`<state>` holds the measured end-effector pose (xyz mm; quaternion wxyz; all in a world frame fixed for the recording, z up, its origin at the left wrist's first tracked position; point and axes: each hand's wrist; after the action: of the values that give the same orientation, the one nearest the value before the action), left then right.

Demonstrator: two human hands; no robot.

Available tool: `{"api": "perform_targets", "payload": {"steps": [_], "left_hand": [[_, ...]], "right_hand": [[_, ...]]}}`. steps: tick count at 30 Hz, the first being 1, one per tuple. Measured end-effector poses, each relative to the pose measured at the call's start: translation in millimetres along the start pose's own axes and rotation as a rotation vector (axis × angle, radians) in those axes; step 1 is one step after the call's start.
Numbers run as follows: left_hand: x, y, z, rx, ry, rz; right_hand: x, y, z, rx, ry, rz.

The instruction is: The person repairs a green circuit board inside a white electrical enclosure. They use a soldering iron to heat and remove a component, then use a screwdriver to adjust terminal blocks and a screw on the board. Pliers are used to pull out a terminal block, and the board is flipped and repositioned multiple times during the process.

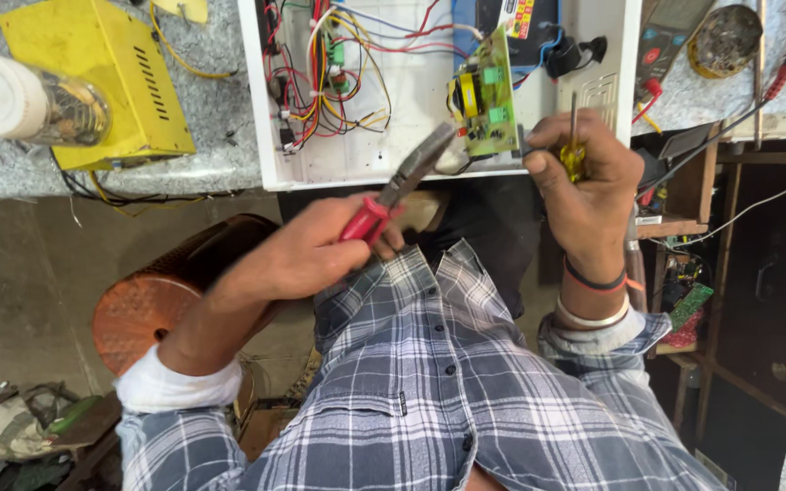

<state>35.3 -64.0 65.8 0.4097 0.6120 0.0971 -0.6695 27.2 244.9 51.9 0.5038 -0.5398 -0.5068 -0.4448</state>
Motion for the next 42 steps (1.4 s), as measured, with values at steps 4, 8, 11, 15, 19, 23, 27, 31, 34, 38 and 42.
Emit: {"api": "perform_targets", "payload": {"steps": [4,8,11,15,19,23,27,31,34,38,42], "left_hand": [[-26,20,40,-0.140,-0.491,0.012],[-41,-2,68,-0.021,-0.451,-0.026],[-46,-16,74,0.220,-0.328,0.356],[-53,-24,80,0.260,-0.315,0.069],[-62,-28,82,0.299,-0.353,0.090],[-66,-28,78,0.302,-0.457,0.268],[-65,-31,77,0.309,-0.409,0.180],[-60,-31,74,0.325,-0.370,0.156],[-55,-32,74,0.345,-0.348,0.134],[-49,-34,78,0.372,-0.297,0.038],[-44,-34,77,0.395,-0.300,0.024]], "right_hand": [[3,-9,-1,0.066,0.028,0.084],[7,-21,-6,0.047,-0.040,0.040],[9,-32,-8,0.046,-0.045,0.016],[8,-38,-7,0.136,0.004,0.106],[7,-37,-4,0.147,0.040,0.116],[7,-34,-1,0.162,0.095,0.130],[6,-32,-1,0.181,0.166,0.160],[5,-30,-2,0.156,0.123,0.122],[5,-29,-1,0.164,0.111,0.126],[6,-29,1,0.200,0.142,0.160],[5,-29,2,0.196,0.125,0.140]]}}
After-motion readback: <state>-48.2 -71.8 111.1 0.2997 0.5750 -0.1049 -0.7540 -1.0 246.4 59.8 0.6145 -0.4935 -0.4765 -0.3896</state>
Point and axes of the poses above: each hand's wrist, its own y-axis away from the middle knuckle, its own z-axis out of the back of the hand, x = y × z, and after that the axes turned 15 degrees about -y, right-handed
